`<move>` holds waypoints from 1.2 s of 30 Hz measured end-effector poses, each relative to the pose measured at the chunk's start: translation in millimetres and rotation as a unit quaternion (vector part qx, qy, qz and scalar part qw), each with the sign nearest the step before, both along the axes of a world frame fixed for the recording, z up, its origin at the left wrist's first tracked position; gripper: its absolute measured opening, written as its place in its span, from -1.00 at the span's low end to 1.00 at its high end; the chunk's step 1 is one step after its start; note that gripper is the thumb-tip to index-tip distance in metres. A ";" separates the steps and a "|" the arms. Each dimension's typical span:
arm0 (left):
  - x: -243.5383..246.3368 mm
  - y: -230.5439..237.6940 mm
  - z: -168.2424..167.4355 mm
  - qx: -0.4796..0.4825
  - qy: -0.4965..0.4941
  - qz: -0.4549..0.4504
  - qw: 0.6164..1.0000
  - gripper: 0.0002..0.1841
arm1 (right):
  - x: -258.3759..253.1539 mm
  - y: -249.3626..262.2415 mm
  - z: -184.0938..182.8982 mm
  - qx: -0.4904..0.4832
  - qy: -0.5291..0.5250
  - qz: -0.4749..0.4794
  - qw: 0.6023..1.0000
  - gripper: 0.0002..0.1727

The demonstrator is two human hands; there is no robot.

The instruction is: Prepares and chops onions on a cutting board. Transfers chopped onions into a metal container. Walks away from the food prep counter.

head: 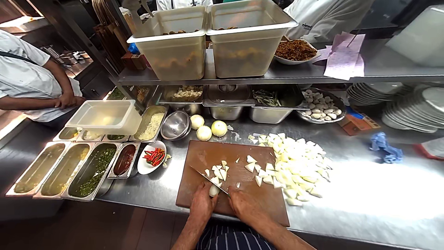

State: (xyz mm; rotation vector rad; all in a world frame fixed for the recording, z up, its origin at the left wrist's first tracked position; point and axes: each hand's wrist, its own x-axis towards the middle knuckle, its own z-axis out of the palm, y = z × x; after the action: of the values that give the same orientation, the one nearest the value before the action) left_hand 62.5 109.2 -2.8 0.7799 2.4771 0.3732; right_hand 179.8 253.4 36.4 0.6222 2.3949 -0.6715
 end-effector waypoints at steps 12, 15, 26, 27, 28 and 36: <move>-17.8 -21.9 -16.8 0.147 -0.004 -0.047 0.988 -0.69 | -2.4 10.4 51.4 -0.030 -0.019 0.037 0.999 -0.56; -18.1 -20.2 -12.2 0.129 -0.006 -0.053 0.990 -0.69 | -7.8 6.9 24.8 -0.025 -0.025 0.032 0.999 -0.55; 2.6 -22.7 -35.9 0.163 0.052 -0.011 0.985 -0.63 | -5.9 4.0 39.5 -0.022 0.004 0.034 0.999 -0.54; 2.6 -21.0 -36.8 0.168 0.060 -0.009 0.984 -0.63 | -8.0 2.1 42.4 -0.019 -0.019 0.039 0.999 -0.53; 3.1 -20.2 -38.0 0.175 0.066 -0.007 0.982 -0.64 | -9.1 -0.2 33.9 -0.019 -0.023 0.039 0.999 -0.53; -3.4 -30.3 -44.2 0.165 0.151 -0.039 0.974 -0.29 | 12.4 7.8 -49.5 -0.104 0.185 -0.057 0.975 -0.49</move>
State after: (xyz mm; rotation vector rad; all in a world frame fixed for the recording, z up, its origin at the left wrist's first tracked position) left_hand 59.1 78.9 -47.0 1.1395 2.6896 0.6962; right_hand 192.2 261.2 -13.1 0.5887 2.5884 -1.1613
